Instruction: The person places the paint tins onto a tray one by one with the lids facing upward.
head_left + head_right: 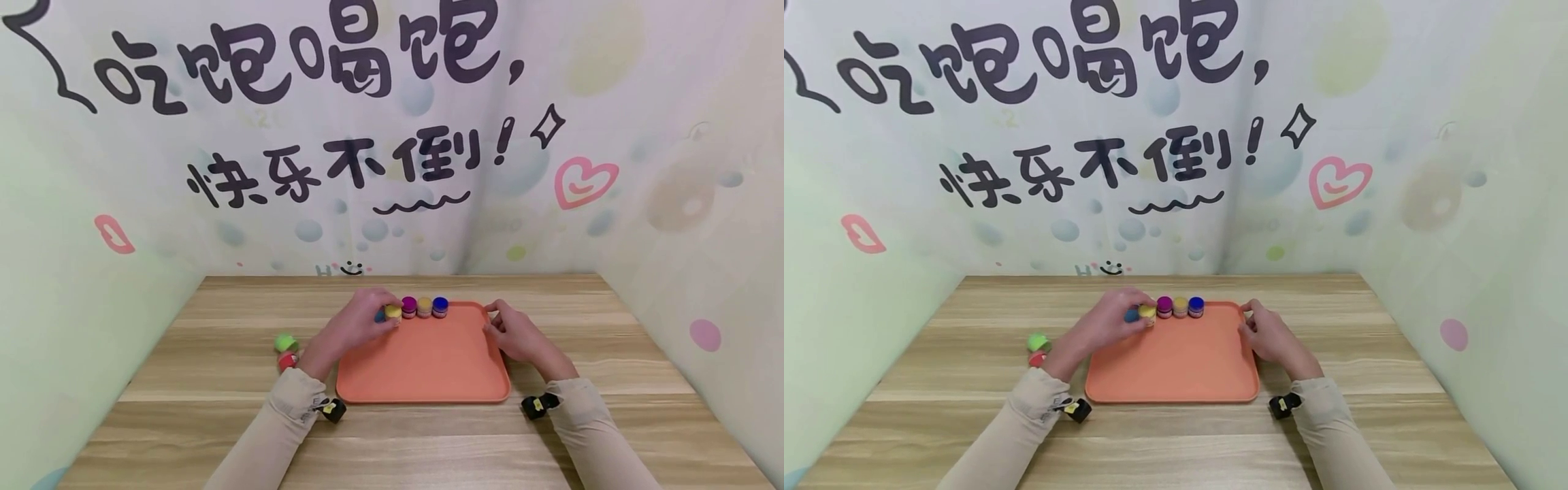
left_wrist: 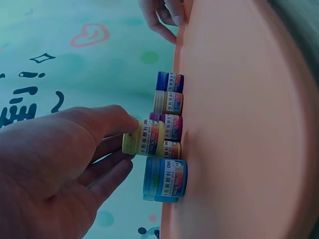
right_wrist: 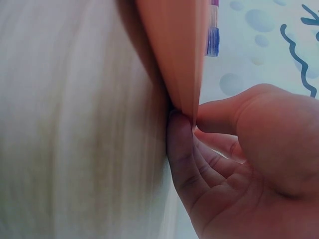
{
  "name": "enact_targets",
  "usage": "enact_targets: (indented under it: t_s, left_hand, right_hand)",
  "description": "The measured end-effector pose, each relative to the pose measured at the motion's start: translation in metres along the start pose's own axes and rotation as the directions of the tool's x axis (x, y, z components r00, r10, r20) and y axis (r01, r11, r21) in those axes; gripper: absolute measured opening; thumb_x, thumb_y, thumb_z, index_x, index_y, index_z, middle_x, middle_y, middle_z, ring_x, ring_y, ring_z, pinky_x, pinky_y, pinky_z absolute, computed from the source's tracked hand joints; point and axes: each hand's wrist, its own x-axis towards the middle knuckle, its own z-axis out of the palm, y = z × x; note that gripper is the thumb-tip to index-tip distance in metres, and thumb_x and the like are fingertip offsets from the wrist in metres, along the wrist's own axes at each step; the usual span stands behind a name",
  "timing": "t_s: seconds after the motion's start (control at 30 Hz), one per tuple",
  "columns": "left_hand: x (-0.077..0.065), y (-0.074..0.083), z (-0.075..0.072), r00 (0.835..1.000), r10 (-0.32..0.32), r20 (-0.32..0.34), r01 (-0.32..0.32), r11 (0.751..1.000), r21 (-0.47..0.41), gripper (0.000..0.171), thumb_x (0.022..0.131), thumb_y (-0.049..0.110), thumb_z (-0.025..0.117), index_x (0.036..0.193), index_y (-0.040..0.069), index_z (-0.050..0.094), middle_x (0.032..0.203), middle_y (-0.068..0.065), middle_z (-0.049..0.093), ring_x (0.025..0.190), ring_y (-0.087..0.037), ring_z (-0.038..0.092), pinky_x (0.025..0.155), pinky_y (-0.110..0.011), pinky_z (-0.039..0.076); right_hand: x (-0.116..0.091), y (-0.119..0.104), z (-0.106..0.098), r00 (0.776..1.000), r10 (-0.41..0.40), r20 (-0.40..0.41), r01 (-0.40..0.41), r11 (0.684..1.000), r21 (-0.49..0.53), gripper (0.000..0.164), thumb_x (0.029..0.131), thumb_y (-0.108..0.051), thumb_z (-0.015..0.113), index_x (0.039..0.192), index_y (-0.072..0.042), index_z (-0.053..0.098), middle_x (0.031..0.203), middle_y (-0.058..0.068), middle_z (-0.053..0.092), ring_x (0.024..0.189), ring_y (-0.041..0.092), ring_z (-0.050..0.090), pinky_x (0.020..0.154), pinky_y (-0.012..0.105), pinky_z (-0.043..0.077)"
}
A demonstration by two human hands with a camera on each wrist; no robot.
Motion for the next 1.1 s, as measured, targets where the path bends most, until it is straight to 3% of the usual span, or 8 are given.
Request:
enact_targets:
  t_s: [0.47, 1.1]
  left_hand:
    - [-0.001, -0.002, 0.007, 1.000, -0.029, -0.002, 0.029, 1.000, 0.010, 0.027, 0.095, 0.010, 0.082, 0.121, 0.002, 0.080, 0.120, -0.013, 0.080, 0.118, -0.032, 0.073, 0.108, -0.048, 0.059]
    - [-0.006, -0.001, 0.012, 0.998, -0.069, 0.003, 0.069, 0.997, 0.026, 0.024, 0.093, 0.008, 0.084, 0.116, 0.001, 0.081, 0.114, -0.012, 0.077, 0.112, -0.032, 0.070, 0.101, -0.045, 0.061]
  right_hand:
    - [-0.001, -0.001, -0.002, 1.000, -0.020, 0.011, 0.020, 1.000, -0.004, 0.041, 0.109, -0.010, 0.063, 0.144, 0.007, 0.049, 0.104, 0.017, 0.073, 0.088, 0.020, 0.070, 0.079, 0.042, 0.063]
    - [-0.001, 0.000, -0.001, 1.000, -0.016, 0.015, 0.017, 1.000, -0.003, 0.041, 0.109, -0.010, 0.063, 0.143, 0.007, 0.049, 0.103, 0.016, 0.072, 0.086, 0.019, 0.069, 0.079, 0.040, 0.062]
